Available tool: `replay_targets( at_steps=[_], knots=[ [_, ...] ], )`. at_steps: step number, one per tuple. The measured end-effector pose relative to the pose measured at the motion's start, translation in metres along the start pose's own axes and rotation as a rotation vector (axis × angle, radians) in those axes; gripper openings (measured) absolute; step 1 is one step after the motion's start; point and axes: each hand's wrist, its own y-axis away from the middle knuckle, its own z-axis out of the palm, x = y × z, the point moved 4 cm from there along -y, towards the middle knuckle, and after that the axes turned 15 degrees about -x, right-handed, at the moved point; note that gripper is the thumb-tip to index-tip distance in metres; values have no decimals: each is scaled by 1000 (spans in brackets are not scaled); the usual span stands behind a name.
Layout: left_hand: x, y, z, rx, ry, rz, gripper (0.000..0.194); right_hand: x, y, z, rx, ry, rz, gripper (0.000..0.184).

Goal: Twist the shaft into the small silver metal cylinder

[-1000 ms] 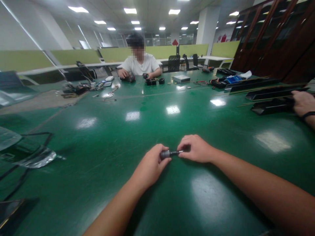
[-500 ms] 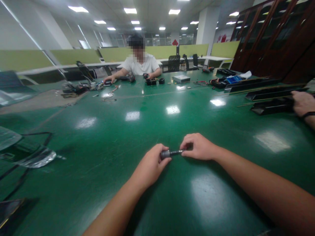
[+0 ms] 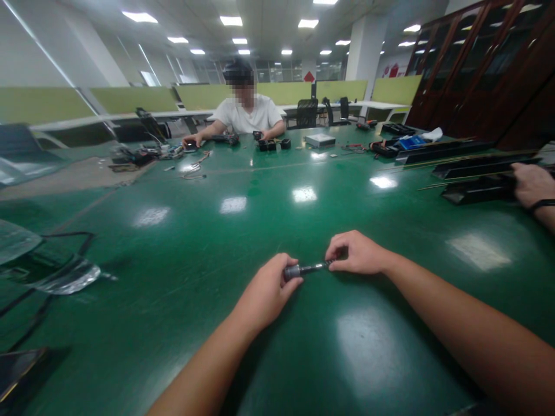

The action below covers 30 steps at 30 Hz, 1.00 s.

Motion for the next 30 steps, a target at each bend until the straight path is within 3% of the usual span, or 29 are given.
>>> replay_targets(
  at_steps=[12,21,25,30],
  knots=[
    [2,-2,0,0,-9,-18,21,-2,-2,2,-14,22,-38,14],
    [3,-2,3,-13,-15,39,21,-29,-27,34,134,66,-144,10],
    [4,-1,3,14,-12,50,30,-28,-28,37,155,60,-131,10],
    [3,-2,4,26,-9,78,19,-28,-26,34,145,68,-130,11]
  ],
)
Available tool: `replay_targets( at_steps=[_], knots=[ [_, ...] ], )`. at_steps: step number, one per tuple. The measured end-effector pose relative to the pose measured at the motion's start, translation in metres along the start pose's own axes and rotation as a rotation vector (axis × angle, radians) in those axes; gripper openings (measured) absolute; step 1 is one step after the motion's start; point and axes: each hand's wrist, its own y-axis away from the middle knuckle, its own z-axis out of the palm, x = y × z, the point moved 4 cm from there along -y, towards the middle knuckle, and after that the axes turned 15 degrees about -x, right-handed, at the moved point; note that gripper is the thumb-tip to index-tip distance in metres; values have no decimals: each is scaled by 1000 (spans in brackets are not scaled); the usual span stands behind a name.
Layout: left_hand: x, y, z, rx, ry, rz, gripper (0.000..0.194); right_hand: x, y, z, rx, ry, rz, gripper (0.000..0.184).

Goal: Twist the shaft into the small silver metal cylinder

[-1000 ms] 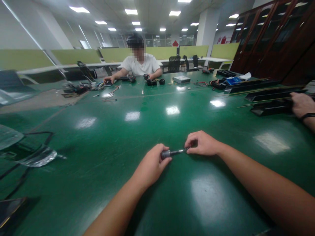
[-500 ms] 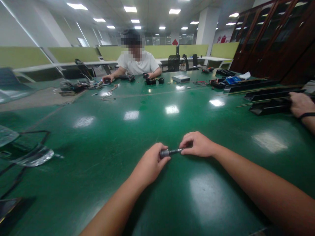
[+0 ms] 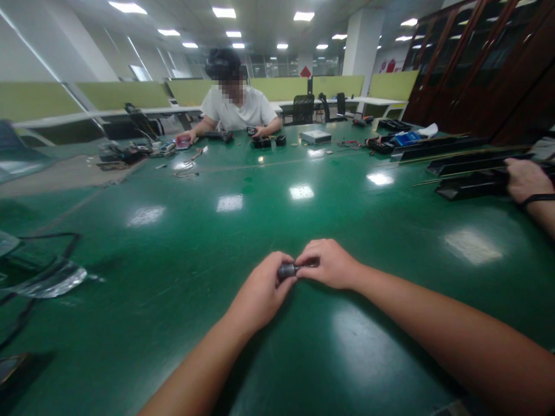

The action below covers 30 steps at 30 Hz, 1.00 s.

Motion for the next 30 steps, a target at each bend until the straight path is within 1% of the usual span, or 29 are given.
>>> replay_targets(
  at_steps=[3,7,14,22,30],
  knots=[
    [-1,0,0,24,-3,18,18,-2,0,-1,3,2,-15,11],
    [-2,0,1,20,-3,-9,21,-3,1,-1,-8,10,-39,14],
    [-4,-1,1,9,6,-37,21,-2,1,-2,-24,14,-5,13],
    [-6,0,2,16,-6,-41,21,-3,3,-7,-32,6,-15,14],
    [-4,0,1,20,-13,-52,22,1,5,-7,-49,-7,3,17]
  ],
)
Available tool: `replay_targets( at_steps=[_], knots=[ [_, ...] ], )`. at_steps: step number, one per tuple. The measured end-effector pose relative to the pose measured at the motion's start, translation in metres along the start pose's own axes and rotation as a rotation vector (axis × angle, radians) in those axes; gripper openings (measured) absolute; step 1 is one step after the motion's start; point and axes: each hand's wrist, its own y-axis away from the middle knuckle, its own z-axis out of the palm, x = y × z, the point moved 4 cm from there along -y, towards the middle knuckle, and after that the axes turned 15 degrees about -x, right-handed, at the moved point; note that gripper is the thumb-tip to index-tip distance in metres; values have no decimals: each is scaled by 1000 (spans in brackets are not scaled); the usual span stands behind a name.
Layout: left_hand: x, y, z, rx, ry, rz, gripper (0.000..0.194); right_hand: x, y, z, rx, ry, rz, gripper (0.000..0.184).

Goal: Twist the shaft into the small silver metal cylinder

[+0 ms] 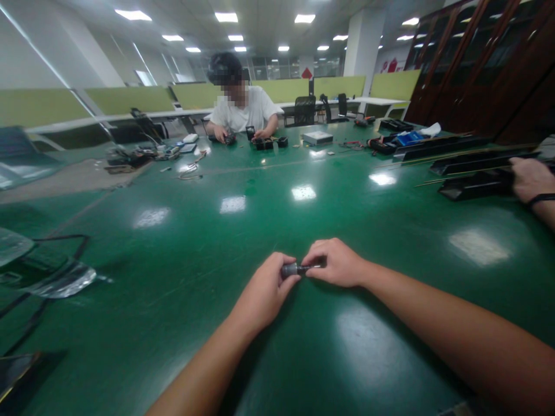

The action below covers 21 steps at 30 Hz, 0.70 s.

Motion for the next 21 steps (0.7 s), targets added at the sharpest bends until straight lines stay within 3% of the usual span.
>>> replay_targets(
  at_steps=[21],
  knots=[
    [-1,-1,-1,-23,12,-25,22,4,10,-9,-11,18,55,14]
  ],
)
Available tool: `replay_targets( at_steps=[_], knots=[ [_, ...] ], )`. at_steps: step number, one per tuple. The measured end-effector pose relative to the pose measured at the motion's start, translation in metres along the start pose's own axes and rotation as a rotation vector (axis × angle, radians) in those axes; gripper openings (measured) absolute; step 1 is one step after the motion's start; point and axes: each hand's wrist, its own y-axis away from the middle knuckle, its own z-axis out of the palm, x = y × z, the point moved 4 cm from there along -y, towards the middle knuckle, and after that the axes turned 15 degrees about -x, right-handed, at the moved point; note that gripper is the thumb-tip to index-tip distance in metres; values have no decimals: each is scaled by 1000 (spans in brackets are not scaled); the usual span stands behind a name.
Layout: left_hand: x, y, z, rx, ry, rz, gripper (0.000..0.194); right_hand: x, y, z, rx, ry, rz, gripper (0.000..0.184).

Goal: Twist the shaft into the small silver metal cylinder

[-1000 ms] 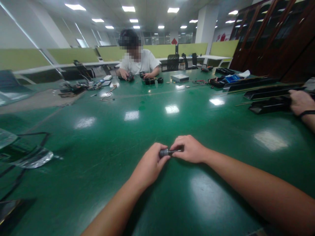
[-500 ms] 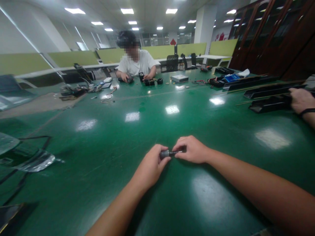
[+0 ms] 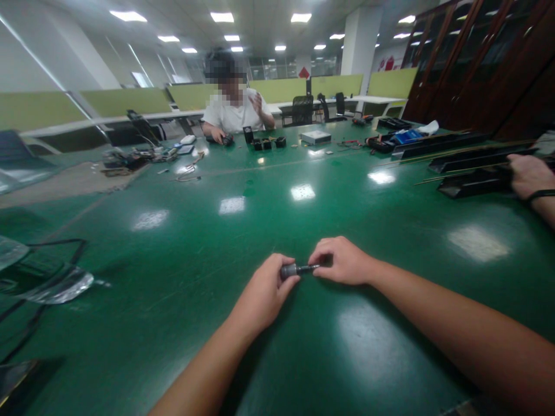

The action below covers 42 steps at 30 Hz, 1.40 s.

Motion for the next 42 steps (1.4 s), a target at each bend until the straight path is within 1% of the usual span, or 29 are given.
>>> replay_targets(
  at_steps=[30,37,42],
  knots=[
    [0,0,-1,1,-6,-15,23,9,4,-7,-9,21,15,9],
    [1,1,-1,12,-14,8,22,10,5,-9,-15,21,21,11],
    [0,1,-1,15,-13,9,23,17,8,-15,-58,19,30,10]
  ],
)
